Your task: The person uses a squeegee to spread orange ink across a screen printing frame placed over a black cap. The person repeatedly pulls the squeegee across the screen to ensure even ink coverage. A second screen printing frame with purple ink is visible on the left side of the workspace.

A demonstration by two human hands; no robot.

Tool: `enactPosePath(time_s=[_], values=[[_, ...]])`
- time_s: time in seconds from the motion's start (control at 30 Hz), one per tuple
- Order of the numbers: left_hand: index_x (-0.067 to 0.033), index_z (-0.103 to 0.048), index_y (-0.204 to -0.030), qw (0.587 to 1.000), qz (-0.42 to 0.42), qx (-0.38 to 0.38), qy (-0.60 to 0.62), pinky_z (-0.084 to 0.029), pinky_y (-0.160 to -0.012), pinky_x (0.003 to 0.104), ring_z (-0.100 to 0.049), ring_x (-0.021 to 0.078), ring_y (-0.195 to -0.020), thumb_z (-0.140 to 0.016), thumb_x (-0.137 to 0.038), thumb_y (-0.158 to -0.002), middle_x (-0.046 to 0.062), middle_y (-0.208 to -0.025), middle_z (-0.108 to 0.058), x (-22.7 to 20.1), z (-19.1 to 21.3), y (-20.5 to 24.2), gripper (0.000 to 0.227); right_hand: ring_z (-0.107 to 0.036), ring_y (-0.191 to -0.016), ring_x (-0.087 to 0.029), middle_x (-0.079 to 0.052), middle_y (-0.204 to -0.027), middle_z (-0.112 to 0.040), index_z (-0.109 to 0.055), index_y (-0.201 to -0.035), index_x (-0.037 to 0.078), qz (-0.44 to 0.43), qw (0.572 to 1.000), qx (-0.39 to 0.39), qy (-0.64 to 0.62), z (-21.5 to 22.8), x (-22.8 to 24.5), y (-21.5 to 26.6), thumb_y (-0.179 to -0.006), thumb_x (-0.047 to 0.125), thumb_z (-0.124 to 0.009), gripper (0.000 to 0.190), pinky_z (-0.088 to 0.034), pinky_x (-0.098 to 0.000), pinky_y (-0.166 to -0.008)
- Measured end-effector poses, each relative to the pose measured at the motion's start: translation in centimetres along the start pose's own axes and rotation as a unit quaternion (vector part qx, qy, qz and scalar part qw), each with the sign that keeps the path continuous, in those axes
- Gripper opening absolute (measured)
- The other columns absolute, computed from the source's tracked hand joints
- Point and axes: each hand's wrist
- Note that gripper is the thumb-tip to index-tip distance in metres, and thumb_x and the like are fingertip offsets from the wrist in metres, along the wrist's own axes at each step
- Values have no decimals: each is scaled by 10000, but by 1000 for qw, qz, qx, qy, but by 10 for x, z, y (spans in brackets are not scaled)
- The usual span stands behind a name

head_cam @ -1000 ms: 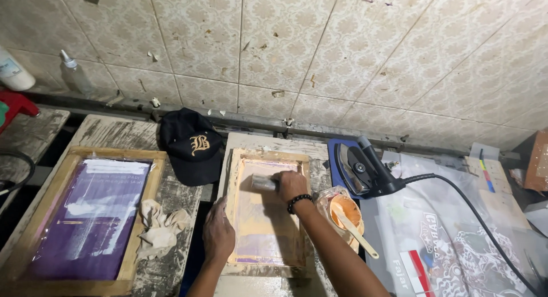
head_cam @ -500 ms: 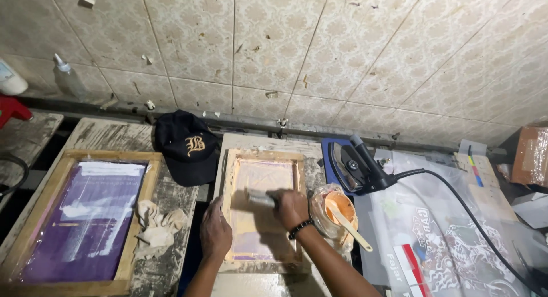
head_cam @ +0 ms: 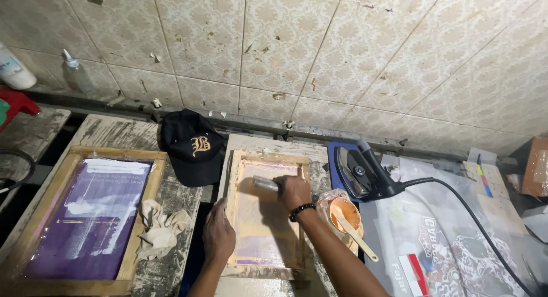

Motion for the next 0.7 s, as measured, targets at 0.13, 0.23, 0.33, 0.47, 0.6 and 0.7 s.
enactPosePath(time_s=[0.13, 0.23, 0.33, 0.47, 0.6, 0.7], values=[[-96, -551, -1448, 999, -38, -12, 2, -471, -1117, 433, -528, 307, -1397, -434, 2, -992, 107, -1475, -607, 7, -2, 1, 481, -665, -665, -296, -120, -687, -697, -764, -882, 181, 52, 994, -80, 47, -51, -27, -57, -910, 78, -642, 162, -573, -448, -615], [-103, -529, -1466, 1000, -27, -7, -6, -484, -1100, 427, -528, 309, -1395, -440, 5, -992, 104, -1503, -581, 10, -5, -4, 495, -657, -627, -224, -68, -717, -719, -775, -885, 224, 32, 998, -47, -8, -46, -10, -50, -951, 186, -620, 173, -543, -379, -595], [-88, -562, -1442, 998, -53, -21, 7, -480, -1097, 411, -548, 300, -1373, -442, 18, -984, 110, -1459, -621, 9, -2, 2, 485, -628, -558, -167, -30, -698, -707, -772, -1039, 208, 81, 996, -48, -4, -47, -2, -13, -973, 145, -655, 148, -585, -305, -550], [-151, -508, -1495, 999, 30, 28, 5, -484, -1101, 438, -541, 310, -1382, -426, 12, -993, 95, -1509, -579, -12, 8, 4, 535, -629, -545, -169, -15, -682, -690, -759, -1024, 187, 123, 992, 12, 22, -44, 1, 44, -987, 178, -659, 107, -569, -285, -505], [-124, -551, -1460, 999, -44, -17, -9, -451, -1104, 428, -554, 318, -1353, -413, -30, -1017, 96, -1473, -614, 7, -3, -2, 473, -661, -641, -222, -49, -727, -729, -771, -943, 210, 156, 982, 102, -10, -2, 7, 90, -874, 95, -650, 181, -556, -373, -643], [-158, -545, -1463, 1000, -19, -11, -11, -471, -1068, 441, -564, 331, -1346, -437, -16, -1012, 89, -1474, -619, 5, -1, 4, 485, -646, -681, -220, -18, -764, -710, -748, -1100, 311, 106, 990, 87, 43, -7, -4, 79, -897, 169, -677, 258, -549, -360, -574]])
Point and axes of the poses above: each hand's wrist, its own y-axis away from the middle knuckle, its own z-axis out of the back of the hand, x = y × z
